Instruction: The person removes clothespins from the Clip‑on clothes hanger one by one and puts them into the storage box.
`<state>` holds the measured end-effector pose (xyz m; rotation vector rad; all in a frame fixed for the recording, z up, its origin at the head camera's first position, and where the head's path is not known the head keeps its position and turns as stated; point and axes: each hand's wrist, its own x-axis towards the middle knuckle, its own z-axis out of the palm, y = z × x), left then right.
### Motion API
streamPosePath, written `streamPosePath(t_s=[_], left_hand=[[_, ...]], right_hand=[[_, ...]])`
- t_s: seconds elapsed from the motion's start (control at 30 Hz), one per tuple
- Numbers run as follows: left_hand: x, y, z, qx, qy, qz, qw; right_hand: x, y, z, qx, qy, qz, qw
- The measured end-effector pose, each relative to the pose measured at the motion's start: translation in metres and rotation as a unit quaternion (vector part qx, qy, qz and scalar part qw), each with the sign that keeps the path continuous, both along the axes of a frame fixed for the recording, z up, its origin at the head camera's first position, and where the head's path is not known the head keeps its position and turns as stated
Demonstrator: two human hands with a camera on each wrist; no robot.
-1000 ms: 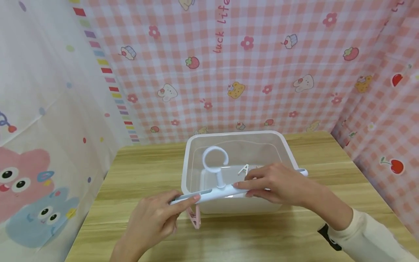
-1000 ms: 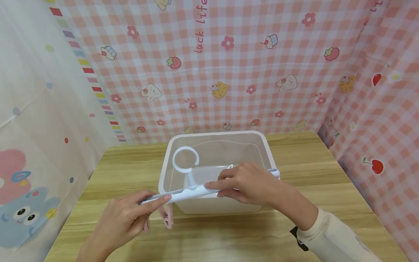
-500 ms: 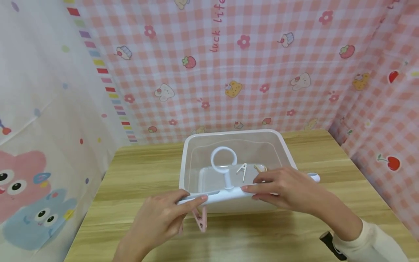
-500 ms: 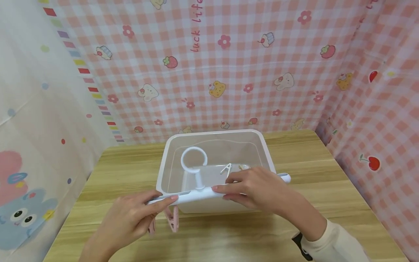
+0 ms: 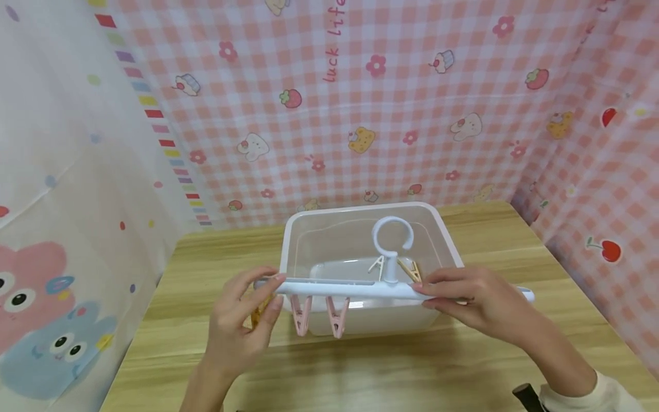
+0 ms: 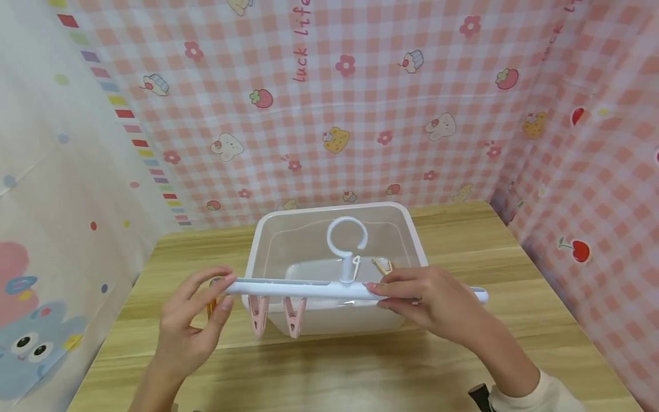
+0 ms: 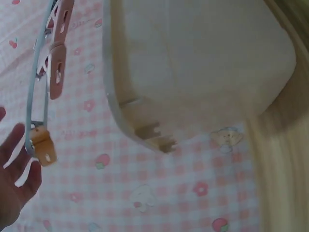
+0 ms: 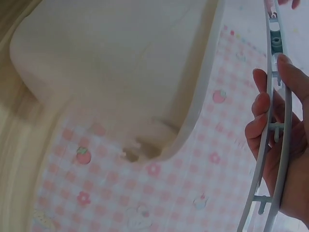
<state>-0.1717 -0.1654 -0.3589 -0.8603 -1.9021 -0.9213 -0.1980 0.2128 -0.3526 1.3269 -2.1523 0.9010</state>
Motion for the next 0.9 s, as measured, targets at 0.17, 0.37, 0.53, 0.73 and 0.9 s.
streamPosePath(t_s=[0.17,0.37,0.53,0.73,0.9], left_hand=[[0.0,-0.004,-0.007,0.114,-0.14,0.0,0.9837],[-0.005,-0.001,-0.004,0.234,-0.388,-0.094,0.8864],[-0.015,0.013,0.0,0.254,-0.511,-0.169,0.8037],[-0.027,0.035,0.004,0.259,-0.538,-0.183,0.7809],[-0.034,0.044,0.009,0.294,-0.527,-0.137,0.7853]], right_hand=[[0.004,0.012,-0.006,-0.056,-0.044,-0.008,0.997],[0.009,0.025,-0.019,-0.118,-0.052,-0.054,0.99],[0.012,0.03,-0.03,-0.158,-0.064,-0.06,0.983],[0.015,0.025,-0.038,-0.167,-0.053,-0.062,0.983],[0.018,0.022,-0.04,-0.16,-0.054,-0.068,0.983]])
